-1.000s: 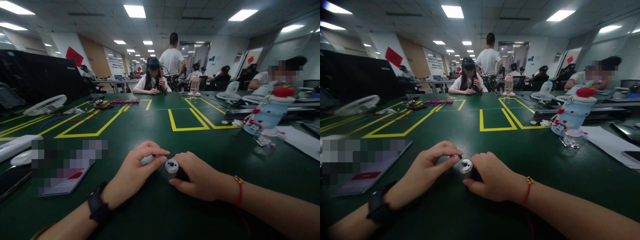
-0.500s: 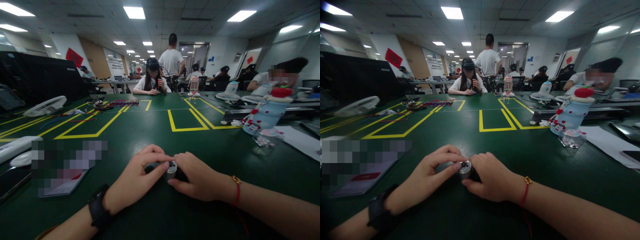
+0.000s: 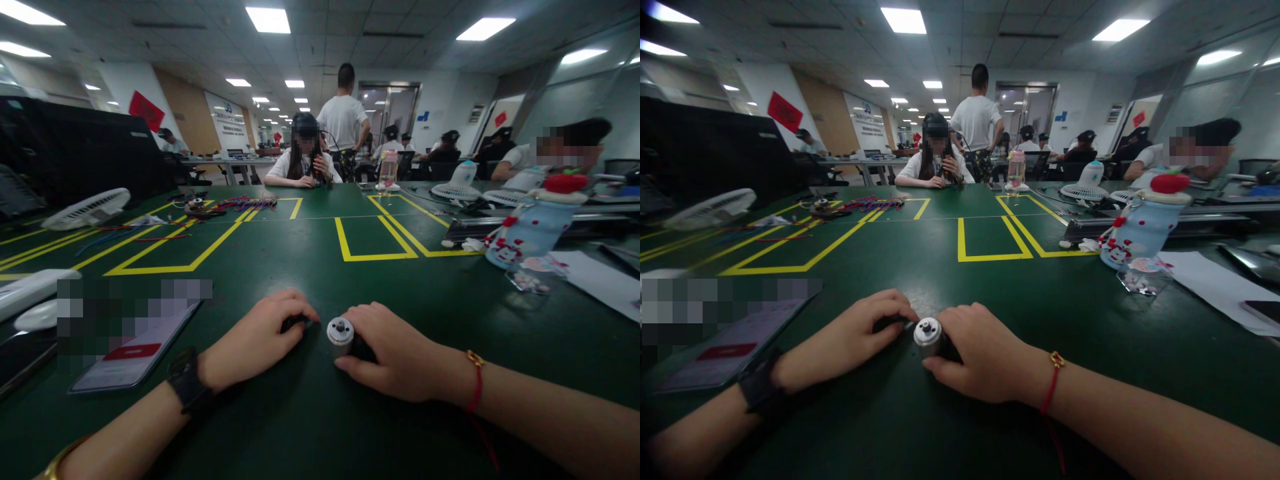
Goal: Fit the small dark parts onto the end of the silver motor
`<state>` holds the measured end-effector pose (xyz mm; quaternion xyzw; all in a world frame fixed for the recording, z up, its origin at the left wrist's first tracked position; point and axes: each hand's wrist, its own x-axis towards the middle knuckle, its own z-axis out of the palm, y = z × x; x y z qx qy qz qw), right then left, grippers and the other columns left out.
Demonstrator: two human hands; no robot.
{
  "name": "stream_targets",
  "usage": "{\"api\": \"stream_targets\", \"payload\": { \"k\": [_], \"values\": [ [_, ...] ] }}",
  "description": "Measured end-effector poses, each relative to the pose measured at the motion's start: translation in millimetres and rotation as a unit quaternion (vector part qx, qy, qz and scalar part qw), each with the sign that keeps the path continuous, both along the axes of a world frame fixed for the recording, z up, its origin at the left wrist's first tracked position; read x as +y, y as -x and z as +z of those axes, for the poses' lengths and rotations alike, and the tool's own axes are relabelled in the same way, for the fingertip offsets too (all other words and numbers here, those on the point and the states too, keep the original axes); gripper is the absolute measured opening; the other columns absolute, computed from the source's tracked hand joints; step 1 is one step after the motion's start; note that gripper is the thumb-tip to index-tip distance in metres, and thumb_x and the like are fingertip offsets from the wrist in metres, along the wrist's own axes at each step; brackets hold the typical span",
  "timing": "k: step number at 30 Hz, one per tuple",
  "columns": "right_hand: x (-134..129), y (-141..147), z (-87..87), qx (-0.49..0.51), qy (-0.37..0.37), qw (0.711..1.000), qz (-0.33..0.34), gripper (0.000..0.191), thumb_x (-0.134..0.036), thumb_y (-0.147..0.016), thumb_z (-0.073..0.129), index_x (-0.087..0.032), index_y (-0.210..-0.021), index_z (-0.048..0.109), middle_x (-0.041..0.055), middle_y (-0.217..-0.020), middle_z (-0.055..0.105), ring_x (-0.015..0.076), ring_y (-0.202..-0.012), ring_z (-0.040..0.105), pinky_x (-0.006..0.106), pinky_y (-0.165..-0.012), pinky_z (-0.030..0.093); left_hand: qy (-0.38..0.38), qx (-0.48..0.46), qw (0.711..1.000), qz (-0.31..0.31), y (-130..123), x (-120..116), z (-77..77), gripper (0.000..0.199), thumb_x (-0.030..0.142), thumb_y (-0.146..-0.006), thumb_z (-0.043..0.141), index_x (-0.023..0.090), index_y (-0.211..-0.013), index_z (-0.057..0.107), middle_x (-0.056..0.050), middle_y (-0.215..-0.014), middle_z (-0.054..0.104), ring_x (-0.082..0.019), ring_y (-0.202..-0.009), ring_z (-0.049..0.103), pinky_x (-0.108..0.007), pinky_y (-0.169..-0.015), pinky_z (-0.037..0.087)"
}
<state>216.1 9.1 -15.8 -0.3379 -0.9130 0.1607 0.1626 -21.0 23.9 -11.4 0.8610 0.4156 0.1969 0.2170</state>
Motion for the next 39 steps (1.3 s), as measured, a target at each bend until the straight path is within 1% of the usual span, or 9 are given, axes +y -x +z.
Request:
{"api": "stream_targets", "payload": {
  "k": [4, 8, 12, 18, 25, 28, 32, 36, 39],
  "values": [
    [0, 0, -0.2, -0.002, 0.002, 1.0, 0.002, 0.024, -0.034, -0.085, 0.063, -0.017, -0.101, 0.058, 0.0074, -0.096, 0.064, 0.0221, -0.084, 0.053, 0.036, -0.076, 0.039, 0.008, 0.0, 1.0, 0.01, 3, 3, -1.9, 0.024, 0.01, -0.088, 0.049, 0.022, -0.098, 0.067, -0.003, -0.104, 0.063, -0.019, -0.098, 0.059, -0.034, -0.089, 0.047],
    [1, -1, -1.5, -0.001, -0.005, 1.0, 0.001, 0.023, -0.034, -0.086, 0.062, -0.017, -0.101, 0.058, 0.0074, -0.096, 0.064, 0.0217, -0.084, 0.053, 0.036, -0.076, 0.039, 0.001, -0.012, 1.0, 0.008, 0, -2, -0.8, 0.023, 0.011, -0.09, 0.049, 0.022, -0.098, 0.068, -0.003, -0.102, 0.065, -0.02, -0.097, 0.06, -0.034, -0.089, 0.047],
    [1, -1, -2.8, -0.004, -0.007, 1.0, 0.003, 0.024, -0.034, -0.086, 0.062, -0.017, -0.102, 0.058, 0.0077, -0.097, 0.064, 0.0221, -0.085, 0.054, 0.036, -0.078, 0.039, 0.002, -0.051, 0.999, -0.001, -8, -9, 1.9, 0.024, 0.012, -0.094, 0.047, 0.023, -0.103, 0.067, -0.003, -0.103, 0.065, -0.019, -0.098, 0.06, -0.033, -0.09, 0.047],
    [2, -1, -3.3, 0.0, -0.013, 1.0, 0.008, 0.022, -0.034, -0.086, 0.062, -0.017, -0.099, 0.057, 0.0064, -0.096, 0.063, 0.0208, -0.082, 0.053, 0.035, -0.075, 0.039, -0.002, -0.124, 0.992, 0.01, -16, -20, 7.0, 0.021, 0.022, -0.098, 0.049, 0.026, -0.112, 0.065, -0.001, -0.108, 0.066, -0.017, -0.1, 0.06, -0.03, -0.09, 0.046],
    [1, 0, -3.6, -0.008, -0.019, 1.0, 0.003, 0.02, -0.035, -0.087, 0.06, -0.017, -0.095, 0.056, 0.006, -0.091, 0.062, 0.0195, -0.077, 0.051, 0.034, -0.071, 0.038, -0.009, -0.158, 0.987, -0.004, -22, -25, 11.4, 0.017, 0.021, -0.096, 0.055, 0.028, -0.103, 0.069, 0.001, -0.1, 0.066, -0.016, -0.094, 0.061, -0.029, -0.086, 0.047],
    [1, 0, -4.4, -0.015, -0.026, 1.0, 0.002, 0.021, -0.036, -0.088, 0.059, -0.017, -0.095, 0.056, 0.0062, -0.09, 0.061, 0.0196, -0.077, 0.05, 0.034, -0.07, 0.037, 0.001, -0.164, 0.986, 0.006, -25, -26, 12.5, 0.014, 0.021, -0.093, 0.06, 0.028, -0.1, 0.07, 0.002, -0.099, 0.066, -0.015, -0.093, 0.061, -0.028, -0.084, 0.047],
    [0, 1, -4.8, -0.026, -0.028, 0.999, -0.001, 0.022, -0.037, -0.088, 0.059, -0.017, -0.096, 0.056, 0.0065, -0.091, 0.061, 0.0203, -0.077, 0.05, 0.035, -0.071, 0.037, 0.026, -0.193, 0.98, 0.03, -28, -26, 13.0, 0.008, 0.024, -0.091, 0.063, 0.024, -0.093, 0.07, 0.001, -0.096, 0.066, -0.016, -0.091, 0.062, -0.029, -0.083, 0.047],
    [-1, 1, -2.9, -0.023, -0.017, 1.0, -0.001, 0.023, -0.037, -0.087, 0.06, -0.017, -0.097, 0.056, 0.0065, -0.092, 0.061, 0.0207, -0.079, 0.052, 0.036, -0.073, 0.038, 0.032, -0.221, 0.974, 0.047, -24, -24, 14.8, 0.008, 0.026, -0.092, 0.062, 0.022, -0.092, 0.07, 0.001, -0.095, 0.066, -0.016, -0.089, 0.062, -0.029, -0.081, 0.047],
    [-2, 1, -0.7, -0.02, -0.009, 1.0, -0.003, 0.022, -0.035, -0.087, 0.061, -0.017, -0.098, 0.057, 0.0069, -0.093, 0.062, 0.0211, -0.08, 0.052, 0.036, -0.074, 0.039, 0.012, -0.199, 0.979, 0.052, -15, -19, 16.8, 0.008, 0.026, -0.092, 0.063, 0.022, -0.093, 0.07, 0.0, -0.096, 0.065, -0.016, -0.091, 0.061, -0.029, -0.083, 0.046]
  ]
}}
